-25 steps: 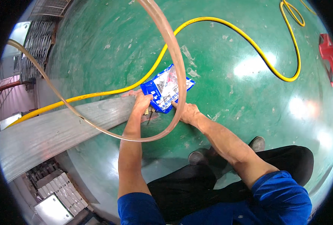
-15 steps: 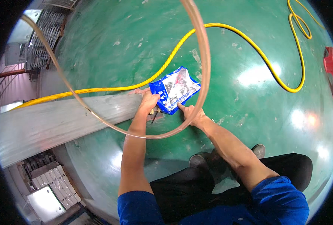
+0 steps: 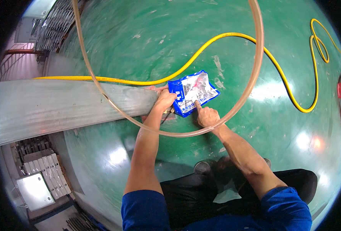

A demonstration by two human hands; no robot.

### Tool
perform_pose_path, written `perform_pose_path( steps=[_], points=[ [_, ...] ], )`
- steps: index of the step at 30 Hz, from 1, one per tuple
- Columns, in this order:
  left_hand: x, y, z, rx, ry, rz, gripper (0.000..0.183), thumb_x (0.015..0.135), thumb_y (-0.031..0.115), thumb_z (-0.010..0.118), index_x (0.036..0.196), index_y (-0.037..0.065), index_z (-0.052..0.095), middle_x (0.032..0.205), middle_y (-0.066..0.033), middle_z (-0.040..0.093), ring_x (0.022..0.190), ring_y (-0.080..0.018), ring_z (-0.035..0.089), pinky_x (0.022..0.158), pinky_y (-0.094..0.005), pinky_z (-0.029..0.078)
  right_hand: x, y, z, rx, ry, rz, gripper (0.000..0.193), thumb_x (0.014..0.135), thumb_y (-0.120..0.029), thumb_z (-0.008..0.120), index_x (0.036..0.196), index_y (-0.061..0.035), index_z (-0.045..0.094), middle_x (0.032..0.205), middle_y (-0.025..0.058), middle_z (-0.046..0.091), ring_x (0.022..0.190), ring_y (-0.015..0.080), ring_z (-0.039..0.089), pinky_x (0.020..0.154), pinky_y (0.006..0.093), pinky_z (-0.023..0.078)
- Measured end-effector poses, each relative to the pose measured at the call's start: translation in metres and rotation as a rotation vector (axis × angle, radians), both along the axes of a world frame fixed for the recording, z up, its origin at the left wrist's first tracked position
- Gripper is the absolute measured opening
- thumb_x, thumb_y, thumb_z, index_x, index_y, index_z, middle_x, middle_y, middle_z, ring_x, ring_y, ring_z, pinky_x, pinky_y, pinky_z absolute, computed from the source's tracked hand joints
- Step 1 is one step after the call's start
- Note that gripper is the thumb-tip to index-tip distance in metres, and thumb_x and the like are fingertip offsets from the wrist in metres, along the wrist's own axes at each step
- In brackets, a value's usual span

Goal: Picking up small metal components such as screws from the factory floor and placing them into a plastic bag.

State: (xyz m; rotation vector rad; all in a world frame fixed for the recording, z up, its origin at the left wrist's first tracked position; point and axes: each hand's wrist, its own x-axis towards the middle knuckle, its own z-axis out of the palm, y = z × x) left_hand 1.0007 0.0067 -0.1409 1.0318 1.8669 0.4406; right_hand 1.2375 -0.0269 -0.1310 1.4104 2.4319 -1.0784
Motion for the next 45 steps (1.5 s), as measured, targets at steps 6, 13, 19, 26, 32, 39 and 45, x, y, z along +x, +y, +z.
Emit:
perform_pose_path(
  steps=[6, 13, 19, 26, 32, 39, 45],
  points=[
    [-0.003, 0.0, -0.002, -0.017, -0.048, 0.047, 0.028, 0.072, 0.006, 0.055, 0.097, -0.002, 0.065, 0.091, -0.0082, 0.067, 0.086, -0.0183, 0.06, 0.079, -0.0327, 0.047, 0.004, 0.007, 0.008, -0.128, -0.086, 0.061, 0.064, 0.09, -0.026, 0.047, 0.147, -0.0032, 0.027, 0.115, 0.0301, 0.059, 0.108, 0.038, 0.061, 0.089, 0.0457, 0.051],
    [-0.002, -0.005, 0.005, 0.03, -0.202, 0.133, 0.025, 0.073, 0.005, 0.052, 0.094, -0.002, 0.062, 0.088, -0.0071, 0.064, 0.081, -0.0177, 0.058, 0.077, -0.0313, 0.046, 0.005, 0.008, 0.006, -0.069, -0.077, 0.064, 0.06, 0.09, -0.022, 0.047, 0.145, -0.0041, 0.031, 0.108, 0.0268, 0.063, 0.095, 0.0358, 0.066, 0.081, 0.0465, 0.053],
    [0.01, 0.001, 0.01, -0.024, -0.27, 0.177, 0.026, 0.074, 0.005, 0.052, 0.097, -0.004, 0.061, 0.092, -0.0079, 0.064, 0.082, -0.0179, 0.058, 0.077, -0.031, 0.045, 0.013, 0.007, 0.004, -0.022, -0.079, 0.052, 0.055, 0.091, -0.021, 0.047, 0.143, -0.009, 0.035, 0.1, 0.0234, 0.066, 0.089, 0.0348, 0.068, 0.077, 0.0461, 0.054],
    [-0.001, -0.002, -0.011, -0.002, -0.285, 0.222, 0.025, 0.074, 0.004, 0.052, 0.095, -0.003, 0.063, 0.09, -0.0083, 0.065, 0.081, -0.0173, 0.059, 0.075, -0.0316, 0.046, -0.006, 0.005, 0.023, 0.031, -0.034, 0.117, 0.055, 0.093, -0.021, 0.045, 0.146, -0.0164, 0.032, 0.104, 0.0221, 0.066, 0.089, 0.0333, 0.068, 0.075, 0.0448, 0.055],
    [0.011, 0.004, -0.007, -0.019, -0.308, 0.188, 0.023, 0.074, 0.003, 0.052, 0.094, -0.004, 0.062, 0.088, -0.0087, 0.064, 0.078, -0.0177, 0.059, 0.074, -0.0316, 0.046, -0.001, 0.007, 0.01, 0.003, -0.131, 0.151, 0.055, 0.093, -0.02, 0.046, 0.147, -0.0186, 0.031, 0.104, 0.0188, 0.067, 0.089, 0.031, 0.069, 0.075, 0.0434, 0.056],
    [-0.005, -0.004, -0.013, -0.01, -0.198, 0.211, 0.024, 0.074, 0.005, 0.053, 0.094, -0.006, 0.062, 0.085, -0.009, 0.063, 0.075, -0.0179, 0.058, 0.072, -0.0314, 0.045, -0.009, 0.003, 0.007, -0.022, -0.094, 0.139, 0.053, 0.093, -0.018, 0.045, 0.145, -0.0175, 0.033, 0.105, 0.017, 0.067, 0.089, 0.03, 0.069, 0.074, 0.0422, 0.056],
    [0.003, -0.003, 0.002, -0.005, -0.247, 0.19, 0.024, 0.074, 0.006, 0.053, 0.093, -0.006, 0.062, 0.085, -0.0091, 0.064, 0.074, -0.0175, 0.059, 0.07, -0.0314, 0.046, -0.013, 0.001, -0.001, 0.03, -0.035, 0.109, 0.056, 0.091, -0.015, 0.045, 0.146, -0.0169, 0.033, 0.091, 0.0184, 0.068, 0.078, 0.0316, 0.069, 0.069, 0.0439, 0.056]
  ],
)
